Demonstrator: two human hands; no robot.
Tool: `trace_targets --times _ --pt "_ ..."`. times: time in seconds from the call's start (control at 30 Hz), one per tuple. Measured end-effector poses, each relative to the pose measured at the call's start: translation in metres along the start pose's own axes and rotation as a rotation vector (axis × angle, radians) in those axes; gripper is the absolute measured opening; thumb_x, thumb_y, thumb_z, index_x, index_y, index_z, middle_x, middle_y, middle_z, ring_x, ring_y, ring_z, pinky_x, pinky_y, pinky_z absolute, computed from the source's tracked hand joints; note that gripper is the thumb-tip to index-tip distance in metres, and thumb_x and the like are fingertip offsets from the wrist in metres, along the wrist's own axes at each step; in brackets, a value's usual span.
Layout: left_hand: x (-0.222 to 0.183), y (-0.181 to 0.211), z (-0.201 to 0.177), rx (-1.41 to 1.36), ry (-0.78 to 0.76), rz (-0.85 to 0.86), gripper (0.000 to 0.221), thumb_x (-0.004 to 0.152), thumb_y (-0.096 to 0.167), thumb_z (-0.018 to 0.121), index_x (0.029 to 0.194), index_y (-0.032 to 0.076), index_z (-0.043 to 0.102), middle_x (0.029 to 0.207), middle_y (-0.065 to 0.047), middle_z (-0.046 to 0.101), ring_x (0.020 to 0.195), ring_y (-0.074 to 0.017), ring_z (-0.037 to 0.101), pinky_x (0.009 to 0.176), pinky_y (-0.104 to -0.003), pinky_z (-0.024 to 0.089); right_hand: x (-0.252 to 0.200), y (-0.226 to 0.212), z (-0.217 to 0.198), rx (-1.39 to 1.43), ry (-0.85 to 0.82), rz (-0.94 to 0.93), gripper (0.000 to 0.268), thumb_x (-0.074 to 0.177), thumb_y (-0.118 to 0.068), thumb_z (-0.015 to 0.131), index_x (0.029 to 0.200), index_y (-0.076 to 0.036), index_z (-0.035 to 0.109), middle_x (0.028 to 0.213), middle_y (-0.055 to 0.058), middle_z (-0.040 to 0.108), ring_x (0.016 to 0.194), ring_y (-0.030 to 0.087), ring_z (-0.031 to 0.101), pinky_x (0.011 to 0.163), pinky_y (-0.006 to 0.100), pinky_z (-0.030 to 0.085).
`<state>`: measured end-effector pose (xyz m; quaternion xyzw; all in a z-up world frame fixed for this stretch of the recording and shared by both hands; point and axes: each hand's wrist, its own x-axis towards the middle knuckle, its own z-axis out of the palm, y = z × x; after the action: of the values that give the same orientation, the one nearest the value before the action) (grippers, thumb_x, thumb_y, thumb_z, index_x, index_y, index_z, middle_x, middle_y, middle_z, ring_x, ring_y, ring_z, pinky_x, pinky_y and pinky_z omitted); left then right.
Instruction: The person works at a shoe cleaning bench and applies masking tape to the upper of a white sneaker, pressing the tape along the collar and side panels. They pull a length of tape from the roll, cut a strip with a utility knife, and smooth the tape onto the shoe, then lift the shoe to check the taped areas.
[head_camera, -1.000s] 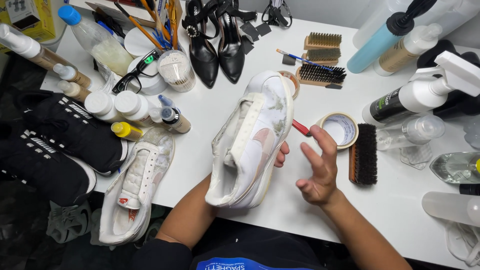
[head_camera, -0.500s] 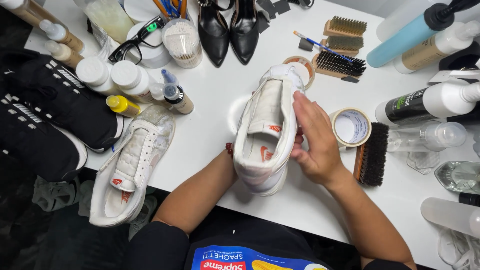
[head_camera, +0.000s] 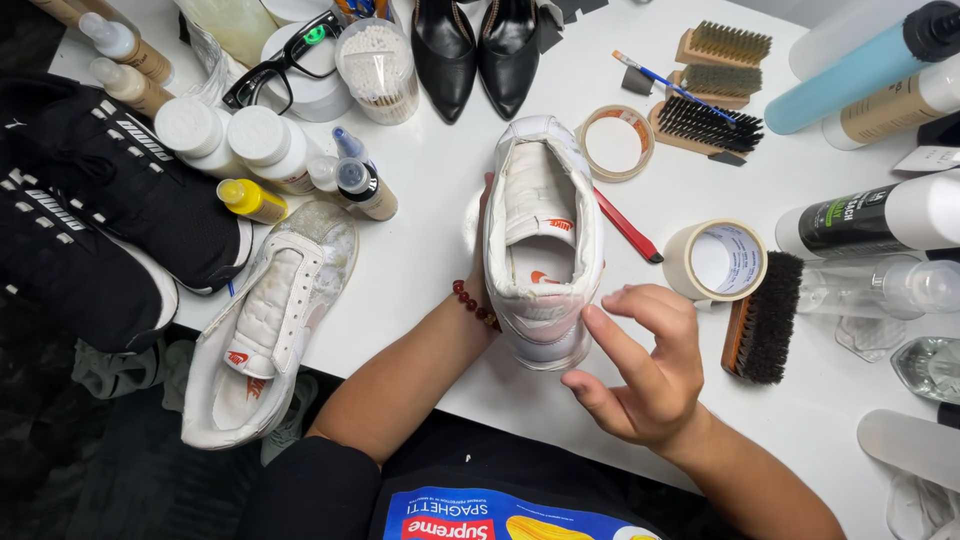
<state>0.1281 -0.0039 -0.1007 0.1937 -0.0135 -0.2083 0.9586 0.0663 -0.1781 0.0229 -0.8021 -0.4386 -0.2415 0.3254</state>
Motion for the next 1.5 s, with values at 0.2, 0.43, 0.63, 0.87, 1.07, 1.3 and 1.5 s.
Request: trace_targets --times 0.2,0.43,0.63,0.87,1.07,1.3,1.5 --pt "0.005 -0.013 -0.003 -0.055 -0.022 -0.027 0.065 0.105 0.039 0.063 0.151 -0.003 0.044 0.130 -0.025 0.060 0.116 -0.0328 0.066 0.109 -0.047 0.054 -0.006 -0.002 -0.003 -0.099 -0.013 -0.156 0.043 0.091 -0.035 0.079 0.121 -0.007 0.067 0.086 0.006 0.055 0.072 0.024 0.053 0.060 0.037 0.042" --pt "-0.018 -0.002 0.027 0.030 -0.061 0.068 0.065 0.103 0.031 0.061 0.154 -0.002 0.040 0.135 -0.025 0.060 0.120 -0.0324 0.066 0.110 -0.044 0.054 0.003 -0.005 -0.007 -0.103 -0.036 -0.123 0.040 0.088 -0.038 0.080 0.116 -0.010 0.073 0.076 0.002 0.053 0.062 0.020 0.049 0.052 0.034 0.037" --pt "-0.038 0.030 0.069 -0.144 0.004 -0.016 0.058 0.108 0.028 0.059 0.152 -0.007 0.042 0.126 -0.028 0.063 0.108 -0.0320 0.070 0.101 -0.042 0.058 0.009 -0.008 -0.005 -0.032 -0.087 -0.174 0.039 0.090 -0.040 0.079 0.116 -0.012 0.074 0.071 0.001 0.052 0.057 0.017 0.047 0.050 0.032 0.036" --pt "-0.045 0.039 0.081 0.023 -0.007 -0.103 0.055 0.106 0.037 0.056 0.141 -0.005 0.050 0.112 -0.024 0.064 0.091 -0.0279 0.068 0.080 -0.037 0.060 0.010 -0.002 -0.007 0.035 -0.150 -0.145 0.045 0.088 -0.042 0.078 0.117 -0.008 0.074 0.068 0.001 0.053 0.056 0.018 0.048 0.050 0.034 0.038" --pt "-0.043 0.026 0.066 0.249 -0.059 -0.108 0.057 0.109 0.041 0.060 0.129 -0.012 0.055 0.097 -0.027 0.064 0.081 -0.0304 0.064 0.069 -0.039 0.054 0.002 0.014 -0.021 0.123 -0.076 -0.059 0.037 0.093 -0.032 0.074 0.115 -0.002 0.072 0.071 0.004 0.059 0.059 0.018 0.054 0.053 0.033 0.041" --pt "0.003 -0.011 0.016 0.273 -0.261 -0.091 0.077 0.104 0.059 0.053 0.144 -0.007 0.047 0.125 -0.022 0.060 0.111 -0.0278 0.062 0.097 -0.041 0.050 -0.019 0.030 -0.036 0.401 0.084 -0.003 0.081 0.109 -0.062 0.025 0.076 0.002 0.063 0.068 0.008 0.058 0.059 0.020 0.060 0.055 0.030 0.047" --pt "-0.009 -0.016 0.016 0.277 -0.147 0.080 0.090 0.106 0.069 0.045 0.155 -0.006 0.042 0.142 -0.020 0.058 0.127 -0.0248 0.059 0.113 -0.040 0.047 -0.030 0.032 -0.031 0.574 -0.060 0.278 0.094 0.105 -0.073 0.009 0.068 0.004 0.048 0.064 0.012 0.052 0.050 0.022 0.047 0.049 0.030 0.036"
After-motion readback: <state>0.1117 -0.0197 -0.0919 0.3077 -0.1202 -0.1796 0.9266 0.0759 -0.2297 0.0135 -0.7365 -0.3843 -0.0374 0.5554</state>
